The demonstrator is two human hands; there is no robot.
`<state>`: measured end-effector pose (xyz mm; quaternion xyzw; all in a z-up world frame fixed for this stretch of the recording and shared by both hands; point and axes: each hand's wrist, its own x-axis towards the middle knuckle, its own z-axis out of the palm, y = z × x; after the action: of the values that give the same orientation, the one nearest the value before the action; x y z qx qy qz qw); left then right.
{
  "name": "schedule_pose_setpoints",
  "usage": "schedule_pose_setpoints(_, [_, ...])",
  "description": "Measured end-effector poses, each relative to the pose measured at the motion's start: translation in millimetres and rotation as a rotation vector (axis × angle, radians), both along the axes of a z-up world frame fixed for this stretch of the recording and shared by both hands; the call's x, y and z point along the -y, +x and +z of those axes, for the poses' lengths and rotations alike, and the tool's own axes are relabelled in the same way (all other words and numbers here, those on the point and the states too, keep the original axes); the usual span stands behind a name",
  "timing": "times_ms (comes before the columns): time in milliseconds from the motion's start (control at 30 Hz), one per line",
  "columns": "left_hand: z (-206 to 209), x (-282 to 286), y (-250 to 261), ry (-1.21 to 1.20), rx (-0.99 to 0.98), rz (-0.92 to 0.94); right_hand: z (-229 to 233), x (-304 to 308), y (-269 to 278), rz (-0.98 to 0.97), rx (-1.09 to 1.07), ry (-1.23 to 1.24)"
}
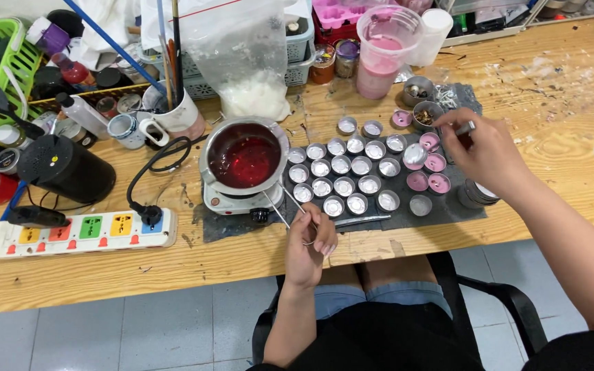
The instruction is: Placing wax pieces into tealight containers and managing melted wax on a hot plate.
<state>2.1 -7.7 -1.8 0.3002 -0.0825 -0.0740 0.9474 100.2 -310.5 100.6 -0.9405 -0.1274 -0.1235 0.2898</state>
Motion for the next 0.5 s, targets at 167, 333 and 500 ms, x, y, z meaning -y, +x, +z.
schedule_pose_setpoints(167, [1.9, -0.3, -0.1, 0.027, -0.008, 0.011, -18.2, 9.4, 42.3, 0.072, 0.130, -0.043])
schedule_pose_setpoints(333, [-1.3, 0.0, 0.4, 0.034, 0.003, 0.019, -21.0, -4.3, 77.5, 0.114, 0.169, -0.047])
schedule_pose_setpoints(500, [1.2, -1.1, 1.2, 0.038, -0.017, 0.014, -32.9, -23.7, 112.8, 0.206, 0.260, -0.044])
